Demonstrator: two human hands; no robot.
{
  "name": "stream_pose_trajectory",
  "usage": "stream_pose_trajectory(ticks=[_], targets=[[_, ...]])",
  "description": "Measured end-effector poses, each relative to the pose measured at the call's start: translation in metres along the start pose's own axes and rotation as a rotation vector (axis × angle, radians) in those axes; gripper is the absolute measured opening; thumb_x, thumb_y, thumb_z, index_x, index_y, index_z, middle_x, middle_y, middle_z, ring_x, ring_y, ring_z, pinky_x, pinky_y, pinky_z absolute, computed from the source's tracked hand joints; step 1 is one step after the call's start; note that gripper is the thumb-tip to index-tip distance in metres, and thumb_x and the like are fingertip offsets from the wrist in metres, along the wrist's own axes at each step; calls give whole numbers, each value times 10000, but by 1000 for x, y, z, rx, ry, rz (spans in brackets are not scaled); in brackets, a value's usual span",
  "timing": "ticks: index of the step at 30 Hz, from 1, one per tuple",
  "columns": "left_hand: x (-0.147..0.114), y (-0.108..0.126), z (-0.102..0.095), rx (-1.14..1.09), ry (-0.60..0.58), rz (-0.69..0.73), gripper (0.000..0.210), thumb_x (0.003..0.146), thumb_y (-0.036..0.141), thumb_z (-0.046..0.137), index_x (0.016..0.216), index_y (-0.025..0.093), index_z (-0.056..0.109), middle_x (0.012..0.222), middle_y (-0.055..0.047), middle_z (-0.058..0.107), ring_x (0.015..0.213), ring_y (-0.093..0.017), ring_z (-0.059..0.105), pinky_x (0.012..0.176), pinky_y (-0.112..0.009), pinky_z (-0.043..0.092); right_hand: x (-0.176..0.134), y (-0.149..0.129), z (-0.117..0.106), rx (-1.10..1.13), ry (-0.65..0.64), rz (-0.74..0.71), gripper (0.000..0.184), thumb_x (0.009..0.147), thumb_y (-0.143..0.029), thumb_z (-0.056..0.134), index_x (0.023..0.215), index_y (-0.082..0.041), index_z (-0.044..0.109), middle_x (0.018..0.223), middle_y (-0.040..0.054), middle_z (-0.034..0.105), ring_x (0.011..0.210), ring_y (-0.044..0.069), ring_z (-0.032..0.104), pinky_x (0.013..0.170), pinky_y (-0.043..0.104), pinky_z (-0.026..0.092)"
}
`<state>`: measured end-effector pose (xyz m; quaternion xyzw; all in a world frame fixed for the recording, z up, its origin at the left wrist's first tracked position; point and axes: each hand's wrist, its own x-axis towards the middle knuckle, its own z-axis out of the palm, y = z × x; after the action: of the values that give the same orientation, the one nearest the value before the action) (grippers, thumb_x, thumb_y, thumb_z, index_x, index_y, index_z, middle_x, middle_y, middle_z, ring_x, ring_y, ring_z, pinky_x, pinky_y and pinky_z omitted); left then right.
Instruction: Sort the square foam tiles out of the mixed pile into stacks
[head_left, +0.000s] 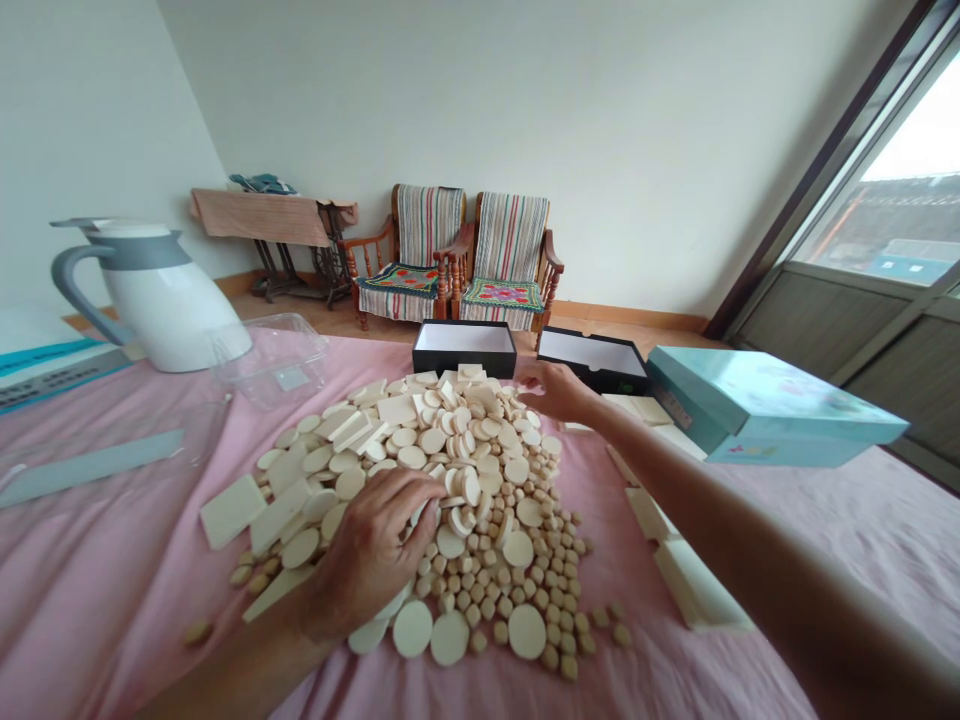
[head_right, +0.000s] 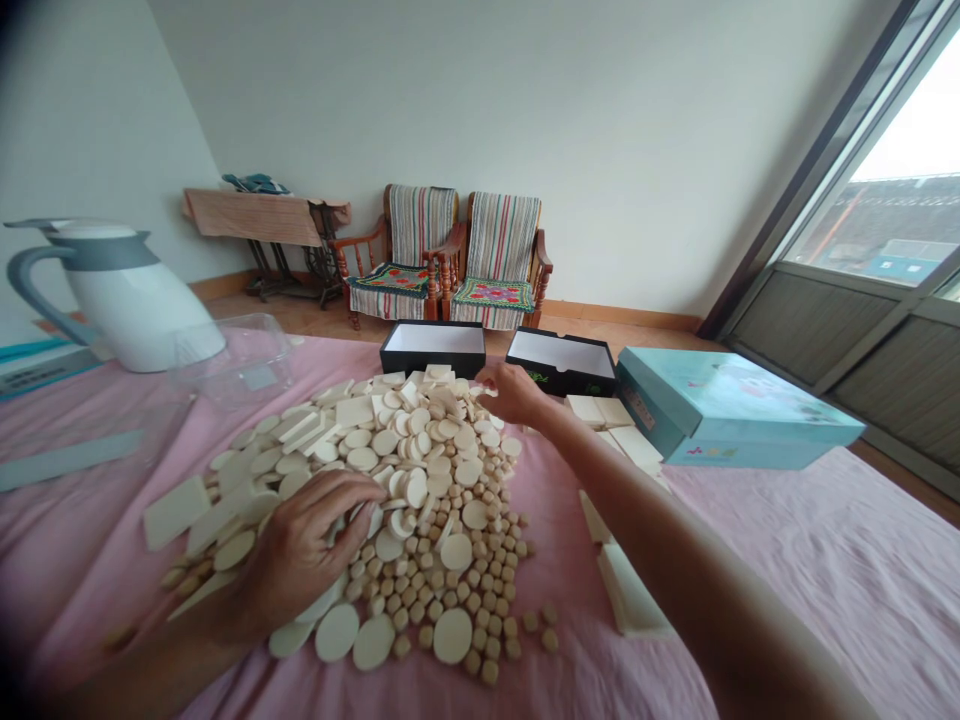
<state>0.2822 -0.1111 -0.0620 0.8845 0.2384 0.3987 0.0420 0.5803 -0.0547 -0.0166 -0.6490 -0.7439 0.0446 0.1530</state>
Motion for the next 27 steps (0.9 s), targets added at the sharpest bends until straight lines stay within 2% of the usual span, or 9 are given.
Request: stream_pose_trajectory(ticks=[4,7,10,12,14,16,21,23,27], targets=[[0,1,-1,2,11,-12,174,869,91,497,912,181,639,868,-47,666,851,-166,617,778,-293,500,14,-35,20,61,48,48,163,803,-303,615,899,-178,655,916,67,702,815,178,633,686,237,426],[0,1,-2,2,15,-19,170,869,92,498,908,180,638,863,-45,662,844,-165,618,770,-290,500,17,-45,26,37,80,108,110,827,-230,539,814,-175,632,818,69,689,742,178,610,619,247,386],[1,1,-3,0,18,-22,174,869,85,492,905,177,635,858,-42,660,842,-163,619,770,-289,499,10,-40,13,28,150,156,180,866,-206,438,844,-174,614,818,64,675,728,162,589,607,243,365],[1,2,-3,0,17,-25,176,869,84,490,906,175,636,859,-43,660,845,-162,619,772,-289,501,-2,-29,-2,46,159,169,174,855,-213,452,917,-169,609,823,51,670,708,147,581,602,232,368],[1,2,-2,4,15,-18,175,869,90,492,906,176,640,855,-43,661,841,-161,621,770,-287,504,-21,-17,-17,63,96,169,245,817,-186,492,1039,-160,595,788,31,667,679,140,580,603,226,379],[1,2,-1,10,13,-6,171,867,100,498,904,179,645,851,-44,663,836,-160,622,768,-285,508,-41,-5,-28,15,-43,146,325,782,-156,518,1096,-154,599,794,37,672,691,151,591,621,234,393],[1,1,1,17,19,19,175,860,101,502,915,182,647,865,-42,670,843,-159,631,778,-279,512,-78,10,-40,-3,-434,-10,272,752,-151,567,996,-188,682,960,75,690,835,195,628,691,257,447],[1,1,1,25,24,20,170,865,104,500,912,181,644,865,-39,669,842,-159,633,777,-279,511,-83,12,-39,28,-459,8,262,761,-144,556,983,-196,687,955,71,700,846,200,638,702,266,463],[2,0,0,42,25,16,165,879,115,489,901,180,638,864,-40,668,841,-161,631,775,-281,508,-89,12,-33,-73,-340,94,344,743,-162,590,1080,-164,656,1047,107,689,966,238,625,817,309,468]])
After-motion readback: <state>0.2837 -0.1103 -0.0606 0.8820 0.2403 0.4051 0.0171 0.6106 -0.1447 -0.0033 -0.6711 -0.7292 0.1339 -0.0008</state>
